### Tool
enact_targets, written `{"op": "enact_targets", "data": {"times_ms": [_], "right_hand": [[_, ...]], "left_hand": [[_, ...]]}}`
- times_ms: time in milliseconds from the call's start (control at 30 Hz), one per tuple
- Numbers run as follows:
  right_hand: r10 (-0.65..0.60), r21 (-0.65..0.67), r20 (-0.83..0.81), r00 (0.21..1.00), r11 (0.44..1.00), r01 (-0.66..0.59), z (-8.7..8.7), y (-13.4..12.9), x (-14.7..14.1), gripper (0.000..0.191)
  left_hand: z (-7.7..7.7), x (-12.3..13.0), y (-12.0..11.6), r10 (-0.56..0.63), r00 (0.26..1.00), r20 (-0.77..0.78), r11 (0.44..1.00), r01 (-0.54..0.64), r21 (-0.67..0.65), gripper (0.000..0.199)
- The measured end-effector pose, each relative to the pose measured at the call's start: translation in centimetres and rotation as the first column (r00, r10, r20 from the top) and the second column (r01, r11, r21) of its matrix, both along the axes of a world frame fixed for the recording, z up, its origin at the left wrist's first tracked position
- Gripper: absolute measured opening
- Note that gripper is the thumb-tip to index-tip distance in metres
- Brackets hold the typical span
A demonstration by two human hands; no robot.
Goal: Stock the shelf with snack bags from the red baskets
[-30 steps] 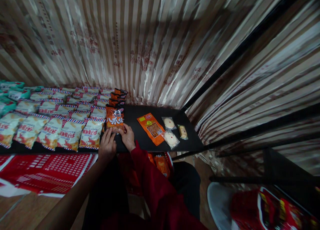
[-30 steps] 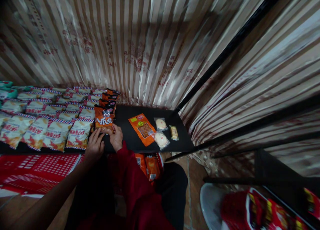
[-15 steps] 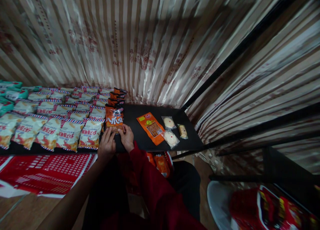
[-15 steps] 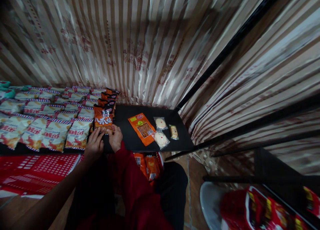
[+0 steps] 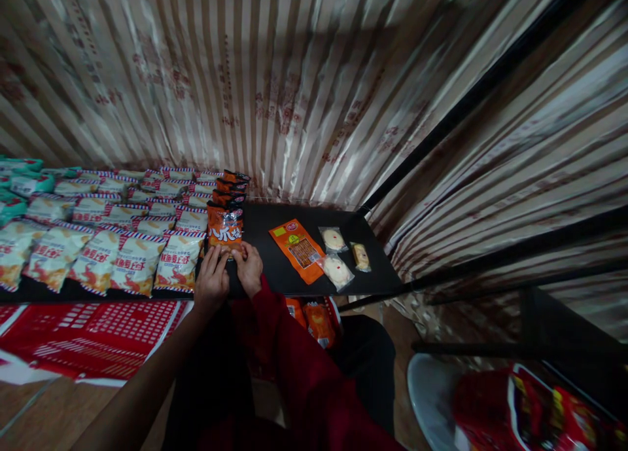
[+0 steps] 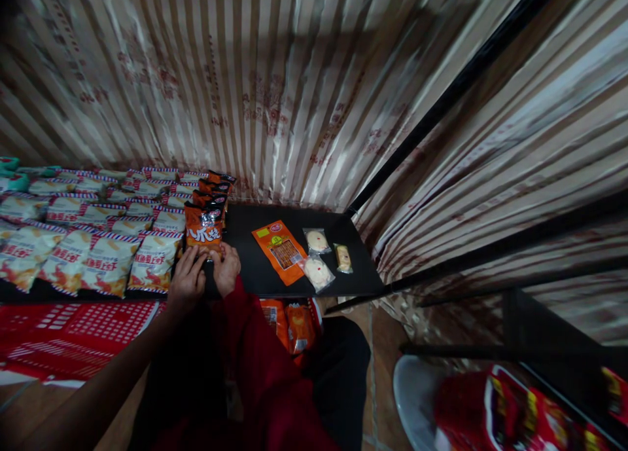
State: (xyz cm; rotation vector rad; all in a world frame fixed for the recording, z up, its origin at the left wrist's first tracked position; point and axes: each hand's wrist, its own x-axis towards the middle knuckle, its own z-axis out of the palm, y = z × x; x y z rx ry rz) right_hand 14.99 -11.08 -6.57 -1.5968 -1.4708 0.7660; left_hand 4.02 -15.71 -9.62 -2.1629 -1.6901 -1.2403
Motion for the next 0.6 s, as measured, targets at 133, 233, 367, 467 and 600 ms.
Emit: {"op": "enact_targets", "data": {"times_ms": [133,233,367,467,600], "right_hand": [[-0.032,0.002,0.009,0.999,0.999,0.032,-0.25,0.24,-0.19,0.028],[-0.041,0.002,0.002,0.999,0.999,0.041,-0.55,0.43,-0.36,0.027],[-0.060,0.001,-0.009,0.998,0.998,0.060,-0.81,0.53,-0.54,0.027],[-0.060,0.015,-0.013,0.998,0.998,0.060,-0.77,0.48,-0.62,0.026],[-0.069,0.012,0.037,0.997,0.998,0.068,-0.49,0.39,-0.72,0.027]], "left_hand": [[0.14,0.07,0.22,0.010,1.000,-0.002,1.000,-0.010,0.013,0.047],[0.21,0.17,0.41,0.018,1.000,0.005,1.000,-0.018,0.016,0.047],[0.25,0.27,0.58,0.016,1.000,0.023,1.000,-0.015,-0.011,0.050],[0.23,0.31,0.65,0.019,0.999,0.028,1.000,-0.019,-0.014,0.050],[0.21,0.32,0.73,0.032,0.999,0.023,0.999,-0.031,-0.024,0.047]]}}
